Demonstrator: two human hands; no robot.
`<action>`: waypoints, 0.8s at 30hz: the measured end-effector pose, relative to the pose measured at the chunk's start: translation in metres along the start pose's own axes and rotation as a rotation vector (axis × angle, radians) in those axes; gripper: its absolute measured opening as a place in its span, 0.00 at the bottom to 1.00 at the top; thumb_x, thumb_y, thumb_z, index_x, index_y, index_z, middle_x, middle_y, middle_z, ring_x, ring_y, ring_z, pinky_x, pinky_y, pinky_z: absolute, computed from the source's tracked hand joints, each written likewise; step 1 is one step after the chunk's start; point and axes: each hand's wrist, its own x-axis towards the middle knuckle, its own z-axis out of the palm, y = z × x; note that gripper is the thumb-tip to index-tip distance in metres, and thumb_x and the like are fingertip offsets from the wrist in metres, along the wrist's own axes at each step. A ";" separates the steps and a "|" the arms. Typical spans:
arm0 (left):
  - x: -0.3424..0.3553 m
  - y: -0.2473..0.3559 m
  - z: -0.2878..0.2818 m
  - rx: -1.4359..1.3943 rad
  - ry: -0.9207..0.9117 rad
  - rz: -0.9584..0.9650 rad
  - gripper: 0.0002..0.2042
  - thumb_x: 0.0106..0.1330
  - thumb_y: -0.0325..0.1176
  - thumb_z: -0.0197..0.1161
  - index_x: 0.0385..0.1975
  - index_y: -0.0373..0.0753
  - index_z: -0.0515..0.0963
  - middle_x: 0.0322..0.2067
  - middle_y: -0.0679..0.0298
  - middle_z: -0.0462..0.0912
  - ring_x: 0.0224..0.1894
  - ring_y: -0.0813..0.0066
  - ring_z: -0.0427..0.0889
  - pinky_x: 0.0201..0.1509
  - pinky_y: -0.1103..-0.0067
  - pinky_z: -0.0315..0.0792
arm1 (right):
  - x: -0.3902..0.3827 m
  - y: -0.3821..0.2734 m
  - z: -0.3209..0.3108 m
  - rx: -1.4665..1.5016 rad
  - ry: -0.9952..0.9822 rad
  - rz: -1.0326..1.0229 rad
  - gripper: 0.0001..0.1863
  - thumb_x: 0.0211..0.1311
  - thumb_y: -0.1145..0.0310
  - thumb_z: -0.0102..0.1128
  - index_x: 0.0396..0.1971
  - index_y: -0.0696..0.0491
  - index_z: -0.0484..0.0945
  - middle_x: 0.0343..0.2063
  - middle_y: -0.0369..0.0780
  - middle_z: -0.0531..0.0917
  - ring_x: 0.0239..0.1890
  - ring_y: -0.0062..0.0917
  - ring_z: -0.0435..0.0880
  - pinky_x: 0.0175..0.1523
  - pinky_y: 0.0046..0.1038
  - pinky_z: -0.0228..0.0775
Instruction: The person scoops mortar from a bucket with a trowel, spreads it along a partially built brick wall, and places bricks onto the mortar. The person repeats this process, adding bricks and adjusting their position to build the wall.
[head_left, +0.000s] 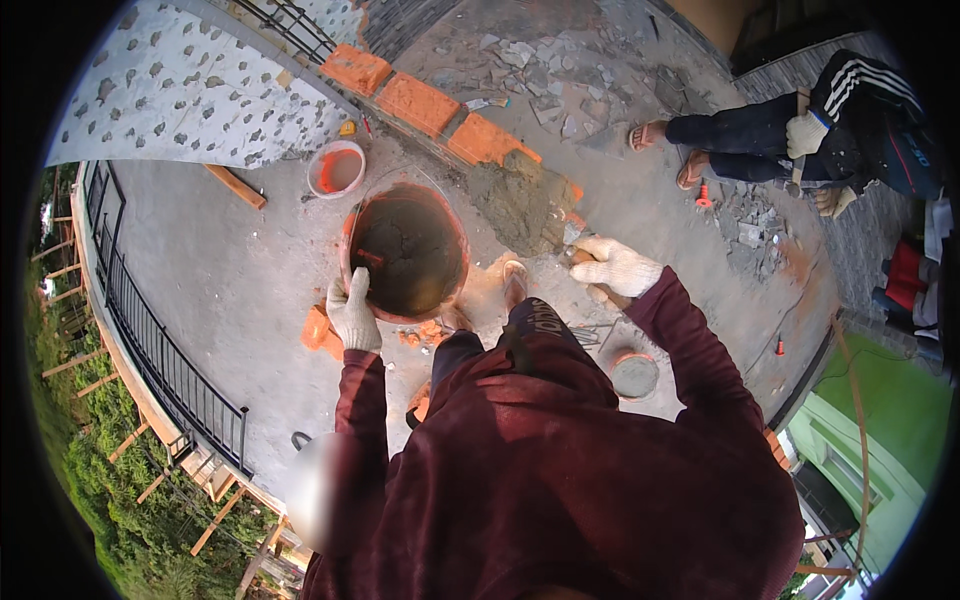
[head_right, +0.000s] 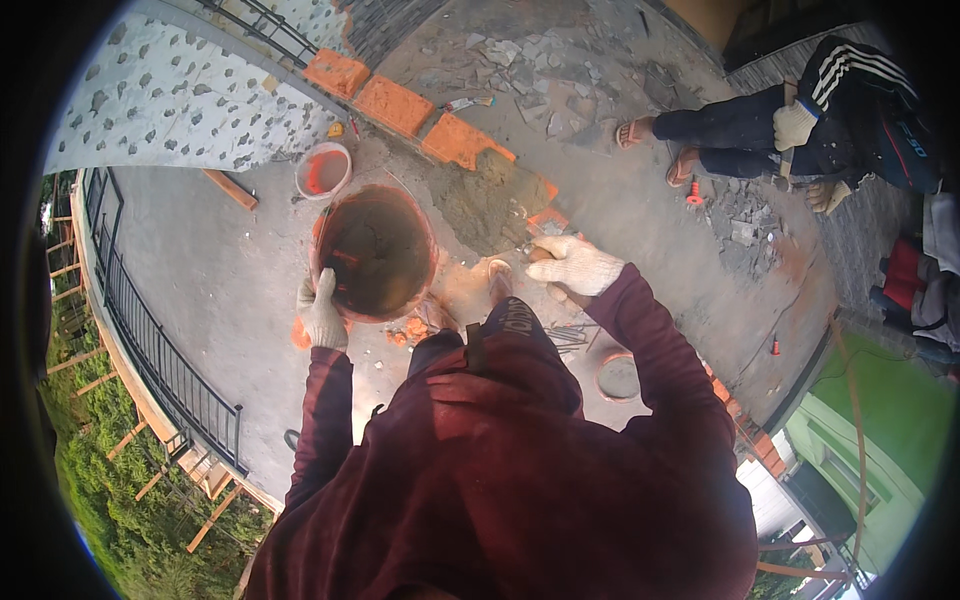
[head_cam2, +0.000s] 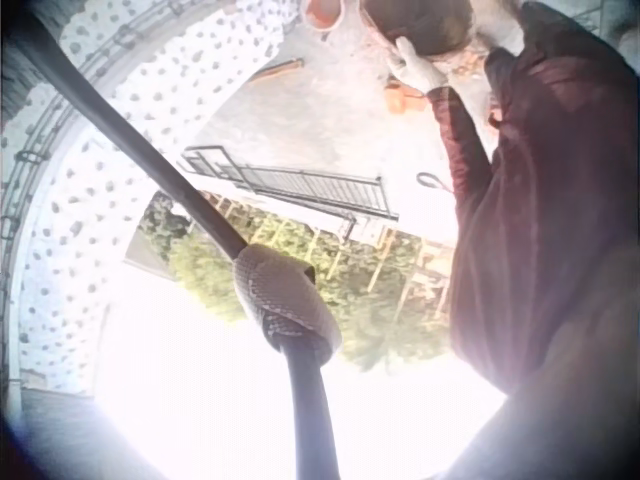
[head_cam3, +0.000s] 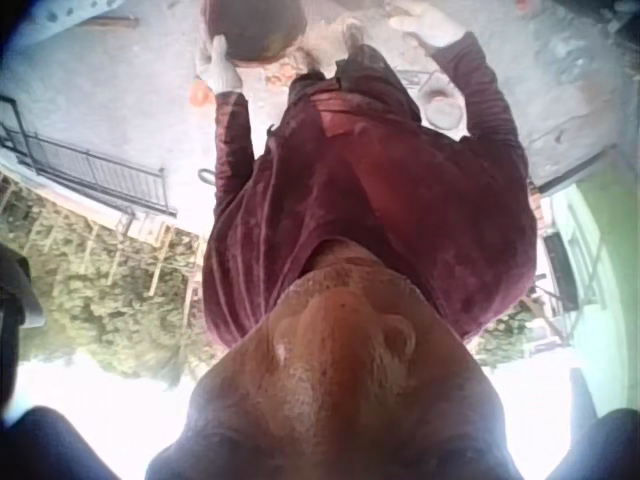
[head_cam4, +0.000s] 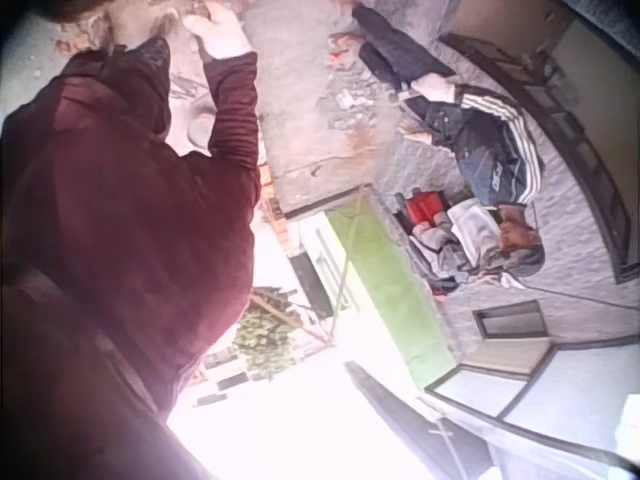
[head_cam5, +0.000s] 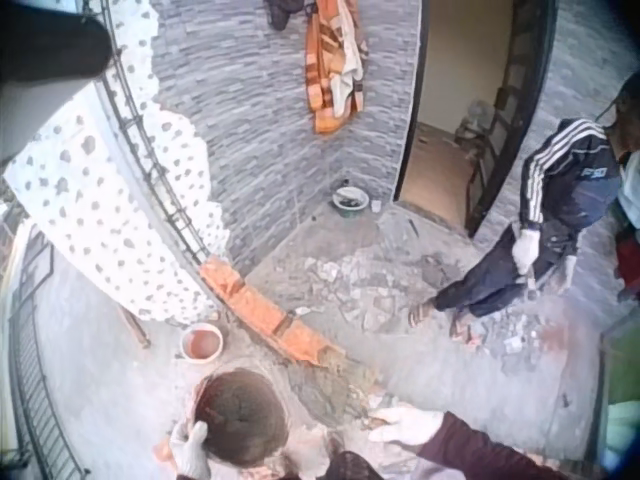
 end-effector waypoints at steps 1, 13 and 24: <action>0.001 -0.007 -0.014 0.020 0.028 0.014 0.15 0.69 0.37 0.75 0.26 0.46 0.72 0.26 0.78 0.72 0.28 0.89 0.64 0.31 0.84 0.58 | 0.003 -0.008 0.000 0.064 0.054 -0.067 0.09 0.71 0.69 0.63 0.45 0.55 0.75 0.26 0.31 0.71 0.18 0.16 0.71 0.18 0.26 0.62; -0.024 -0.006 -0.107 0.206 0.227 -0.085 0.15 0.67 0.33 0.75 0.27 0.45 0.71 0.30 0.74 0.77 0.33 0.84 0.71 0.40 0.81 0.67 | 0.160 0.023 -0.017 -1.150 0.754 -0.056 0.17 0.64 0.64 0.62 0.47 0.59 0.77 0.44 0.57 0.87 0.48 0.53 0.88 0.54 0.49 0.80; -0.018 -0.014 -0.113 0.158 0.159 -0.082 0.10 0.69 0.33 0.72 0.31 0.43 0.76 0.32 0.70 0.83 0.31 0.82 0.78 0.37 0.81 0.72 | 0.112 -0.010 -0.068 -0.108 0.266 0.103 0.23 0.79 0.57 0.55 0.52 0.66 0.78 0.23 0.36 0.78 0.17 0.23 0.74 0.21 0.32 0.67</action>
